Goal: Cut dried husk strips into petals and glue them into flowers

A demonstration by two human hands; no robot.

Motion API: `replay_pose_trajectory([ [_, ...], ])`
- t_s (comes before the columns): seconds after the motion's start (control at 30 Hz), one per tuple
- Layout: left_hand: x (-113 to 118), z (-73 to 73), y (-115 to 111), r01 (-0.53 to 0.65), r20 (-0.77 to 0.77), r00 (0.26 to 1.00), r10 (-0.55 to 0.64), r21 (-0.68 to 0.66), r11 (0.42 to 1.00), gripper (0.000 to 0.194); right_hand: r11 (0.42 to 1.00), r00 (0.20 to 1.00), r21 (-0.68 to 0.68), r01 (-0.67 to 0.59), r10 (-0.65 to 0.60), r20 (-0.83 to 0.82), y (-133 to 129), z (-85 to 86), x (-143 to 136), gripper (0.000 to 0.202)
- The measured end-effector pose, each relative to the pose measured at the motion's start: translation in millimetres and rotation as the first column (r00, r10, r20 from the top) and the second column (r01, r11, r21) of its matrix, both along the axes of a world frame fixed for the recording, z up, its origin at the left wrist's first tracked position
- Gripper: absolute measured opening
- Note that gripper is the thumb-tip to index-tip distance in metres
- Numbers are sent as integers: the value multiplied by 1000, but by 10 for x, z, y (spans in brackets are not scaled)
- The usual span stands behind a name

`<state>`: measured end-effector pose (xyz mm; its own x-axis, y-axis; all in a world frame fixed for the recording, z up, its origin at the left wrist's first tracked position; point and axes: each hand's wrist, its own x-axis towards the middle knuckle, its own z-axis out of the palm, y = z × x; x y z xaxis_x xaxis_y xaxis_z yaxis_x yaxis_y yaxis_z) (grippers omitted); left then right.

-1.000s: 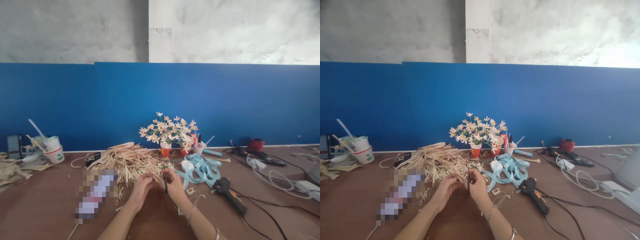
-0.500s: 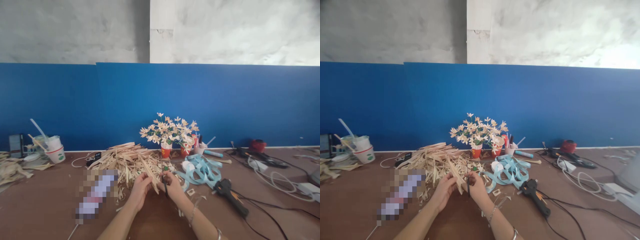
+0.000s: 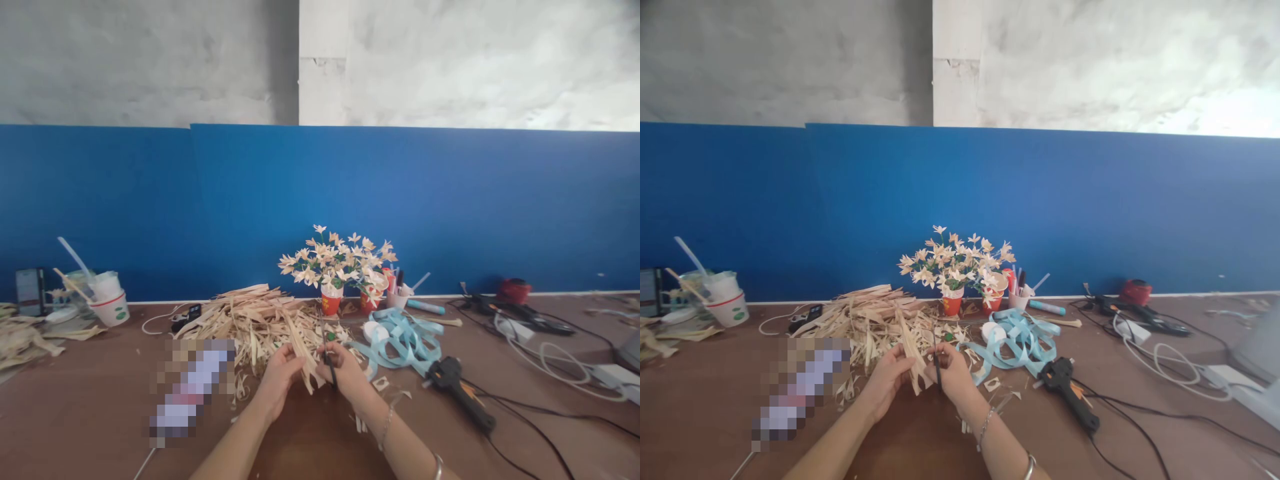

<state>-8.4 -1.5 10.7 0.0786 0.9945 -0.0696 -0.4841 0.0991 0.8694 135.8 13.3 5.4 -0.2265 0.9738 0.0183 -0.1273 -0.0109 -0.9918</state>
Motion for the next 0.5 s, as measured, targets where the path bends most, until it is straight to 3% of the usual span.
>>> replay_pose_trajectory([
  [0.13,-29,-30,47,5,-46,999,-5,-9,1000,43,996,996,29,89,-88,-11,13,-1,1,35],
  [0.23,-42,-83,89,-50,-116,992,47,-25,998,48,980,991,147,132,-135,11,-2,17,-11,30],
  [0.37,-43,-151,114,-204,-242,945,222,95,974,34,883,949,434,179,-271,160,-90,70,-30,21],
  [0.5,-44,-130,82,-157,-408,879,248,244,957,10,788,892,608,98,-340,297,-183,83,-26,26],
])
